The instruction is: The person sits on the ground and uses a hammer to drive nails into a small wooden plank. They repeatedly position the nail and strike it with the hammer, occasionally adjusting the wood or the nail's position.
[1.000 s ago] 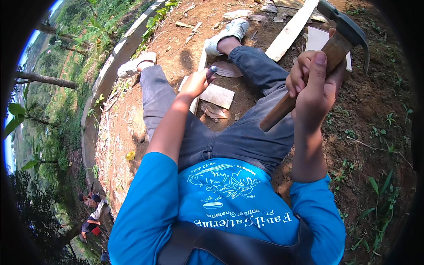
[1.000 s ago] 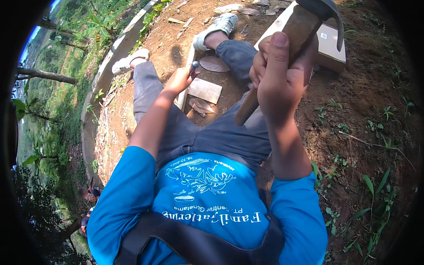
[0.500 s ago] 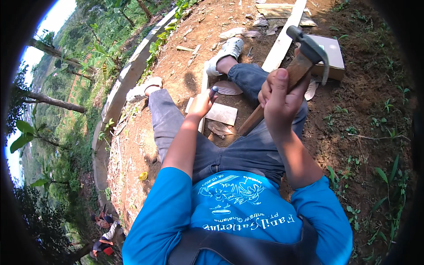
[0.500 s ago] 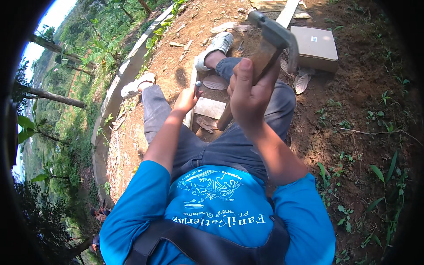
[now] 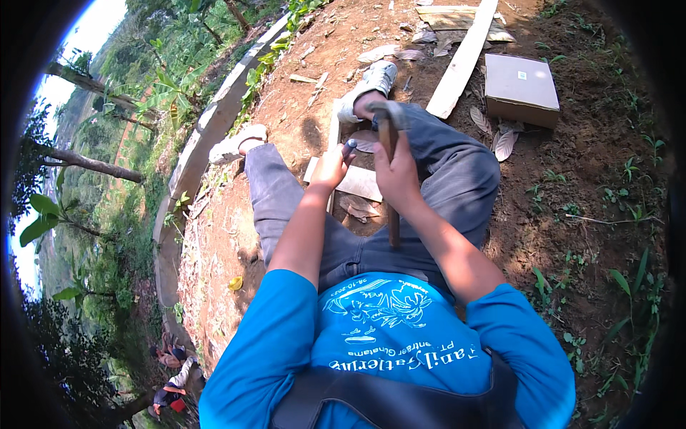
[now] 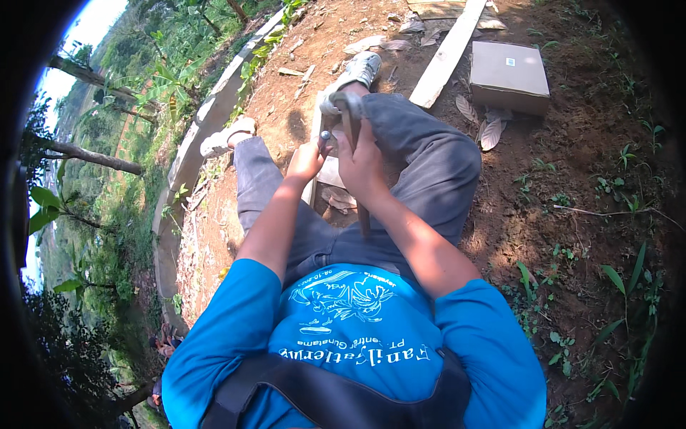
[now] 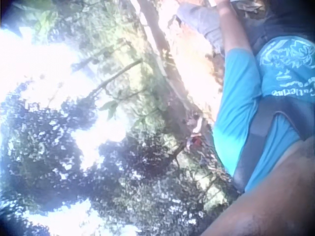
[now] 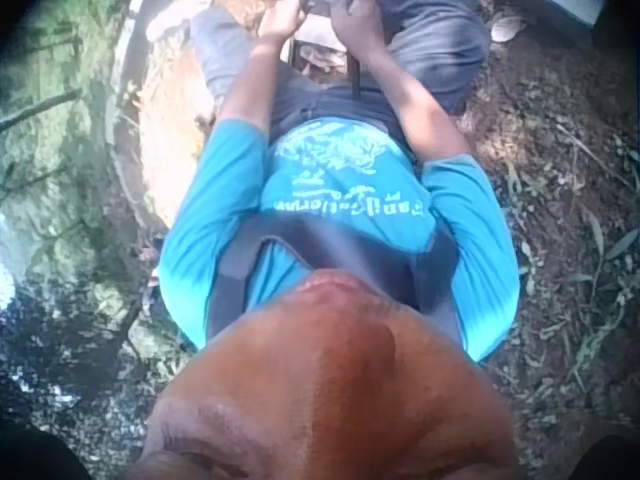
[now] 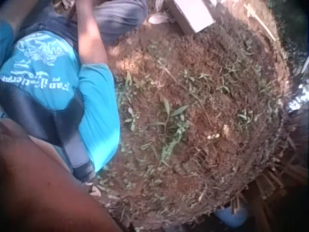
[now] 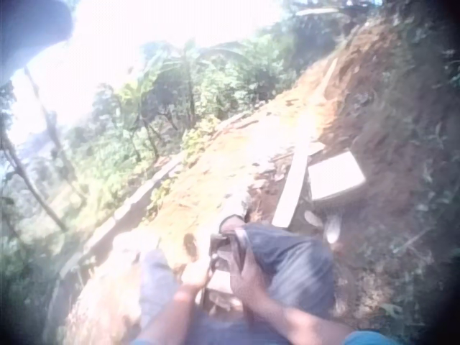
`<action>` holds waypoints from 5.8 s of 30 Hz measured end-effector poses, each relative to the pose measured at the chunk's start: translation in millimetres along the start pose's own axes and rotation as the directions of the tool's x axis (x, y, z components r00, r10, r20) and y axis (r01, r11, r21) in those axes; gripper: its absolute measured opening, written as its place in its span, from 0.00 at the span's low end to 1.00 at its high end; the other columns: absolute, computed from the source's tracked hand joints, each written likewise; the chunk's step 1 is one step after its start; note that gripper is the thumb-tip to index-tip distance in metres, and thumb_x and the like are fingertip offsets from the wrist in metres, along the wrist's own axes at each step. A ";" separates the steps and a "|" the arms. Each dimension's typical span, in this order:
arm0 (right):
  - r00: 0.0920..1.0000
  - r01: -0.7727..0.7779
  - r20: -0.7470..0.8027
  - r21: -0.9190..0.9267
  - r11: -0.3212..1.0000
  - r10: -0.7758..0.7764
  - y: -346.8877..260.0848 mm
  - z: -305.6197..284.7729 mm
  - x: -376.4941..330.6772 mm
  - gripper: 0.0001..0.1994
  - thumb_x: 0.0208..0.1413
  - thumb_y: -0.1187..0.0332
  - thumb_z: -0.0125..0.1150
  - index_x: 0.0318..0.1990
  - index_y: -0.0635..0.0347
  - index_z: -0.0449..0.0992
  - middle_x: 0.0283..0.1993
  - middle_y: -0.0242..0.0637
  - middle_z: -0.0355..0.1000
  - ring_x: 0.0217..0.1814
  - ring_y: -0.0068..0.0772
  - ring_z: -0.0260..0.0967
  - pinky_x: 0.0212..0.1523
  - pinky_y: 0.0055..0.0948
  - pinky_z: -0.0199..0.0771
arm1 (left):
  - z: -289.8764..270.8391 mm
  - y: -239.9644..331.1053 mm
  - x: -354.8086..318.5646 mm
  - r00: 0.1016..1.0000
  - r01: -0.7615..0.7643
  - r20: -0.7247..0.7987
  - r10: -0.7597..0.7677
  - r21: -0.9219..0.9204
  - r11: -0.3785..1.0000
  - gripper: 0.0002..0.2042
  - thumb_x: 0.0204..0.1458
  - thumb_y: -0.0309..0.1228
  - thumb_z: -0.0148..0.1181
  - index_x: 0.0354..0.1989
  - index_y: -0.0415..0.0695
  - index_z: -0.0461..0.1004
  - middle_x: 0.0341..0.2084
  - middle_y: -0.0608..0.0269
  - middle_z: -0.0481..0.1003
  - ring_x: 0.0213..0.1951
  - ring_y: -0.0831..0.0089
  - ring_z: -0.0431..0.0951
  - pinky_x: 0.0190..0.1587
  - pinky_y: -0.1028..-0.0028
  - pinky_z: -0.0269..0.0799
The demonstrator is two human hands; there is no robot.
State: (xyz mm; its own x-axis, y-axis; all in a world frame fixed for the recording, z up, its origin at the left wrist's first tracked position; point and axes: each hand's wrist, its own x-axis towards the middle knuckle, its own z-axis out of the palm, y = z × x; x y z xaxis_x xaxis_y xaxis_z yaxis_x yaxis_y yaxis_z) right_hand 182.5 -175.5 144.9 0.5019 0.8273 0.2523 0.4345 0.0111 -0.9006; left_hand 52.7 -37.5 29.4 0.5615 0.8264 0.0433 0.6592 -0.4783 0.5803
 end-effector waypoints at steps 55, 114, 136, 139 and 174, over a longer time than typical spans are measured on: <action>0.793 -0.020 0.591 0.267 0.963 -0.148 0.7 48.4 113.5 0.21 0.60 0.53 0.62 0.51 0.61 0.78 0.45 0.41 0.79 0.51 0.28 0.75 0.53 0.29 0.72 | 59.9 -75.1 -78.6 0.785 0.540 0.171 -0.595 0.280 0.794 0.36 0.51 0.50 0.63 0.58 0.32 0.61 0.51 0.39 0.72 0.52 0.46 0.76 0.54 0.55 0.74; 0.565 -0.823 0.605 0.362 0.438 0.561 155.5 160.9 119.4 0.42 0.53 0.38 0.64 0.61 0.69 0.66 0.64 0.53 0.65 0.66 0.50 0.62 0.63 0.47 0.64 | -19.7 -54.7 -100.3 0.508 0.861 0.664 -0.549 -0.416 0.293 0.17 0.52 0.23 0.53 0.52 0.36 0.70 0.45 0.60 0.73 0.45 0.71 0.74 0.54 0.66 0.70; 0.793 -0.600 0.279 0.514 0.614 0.541 147.5 154.4 125.5 0.21 0.45 0.75 0.67 0.48 0.70 0.70 0.32 0.44 0.75 0.24 0.32 0.74 0.22 0.31 0.75 | -36.8 -7.1 101.7 0.790 0.609 0.402 -0.464 -0.604 0.514 0.51 0.48 0.74 0.49 0.73 0.48 0.52 0.65 0.48 0.64 0.59 0.53 0.71 0.60 0.57 0.67; 0.812 -0.575 0.272 0.523 0.629 0.516 137.0 155.3 125.1 0.20 0.45 0.74 0.68 0.46 0.70 0.71 0.32 0.44 0.77 0.24 0.32 0.76 0.21 0.32 0.75 | -29.3 12.9 173.6 0.871 0.486 0.295 -0.392 -0.405 0.775 0.52 0.43 0.69 0.62 0.68 0.40 0.59 0.62 0.44 0.65 0.59 0.52 0.71 0.57 0.56 0.70; 0.859 -0.442 -0.080 0.381 0.812 0.505 152.5 159.3 119.4 0.18 0.49 0.65 0.68 0.43 0.66 0.72 0.32 0.42 0.76 0.31 0.34 0.74 0.31 0.34 0.71 | -3.8 26.0 162.0 0.991 0.130 0.091 -0.095 -0.562 0.817 0.35 0.54 0.53 0.58 0.60 0.35 0.67 0.51 0.45 0.75 0.53 0.62 0.76 0.53 0.62 0.71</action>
State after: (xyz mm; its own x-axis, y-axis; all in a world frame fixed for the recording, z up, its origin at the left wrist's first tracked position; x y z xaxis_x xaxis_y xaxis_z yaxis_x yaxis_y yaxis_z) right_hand 189.5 14.4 -18.7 0.7108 0.6714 -0.2098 -0.1540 -0.1425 -0.9777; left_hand 158.9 85.0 54.6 0.5392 0.8378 -0.0861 0.3307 -0.1166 0.9365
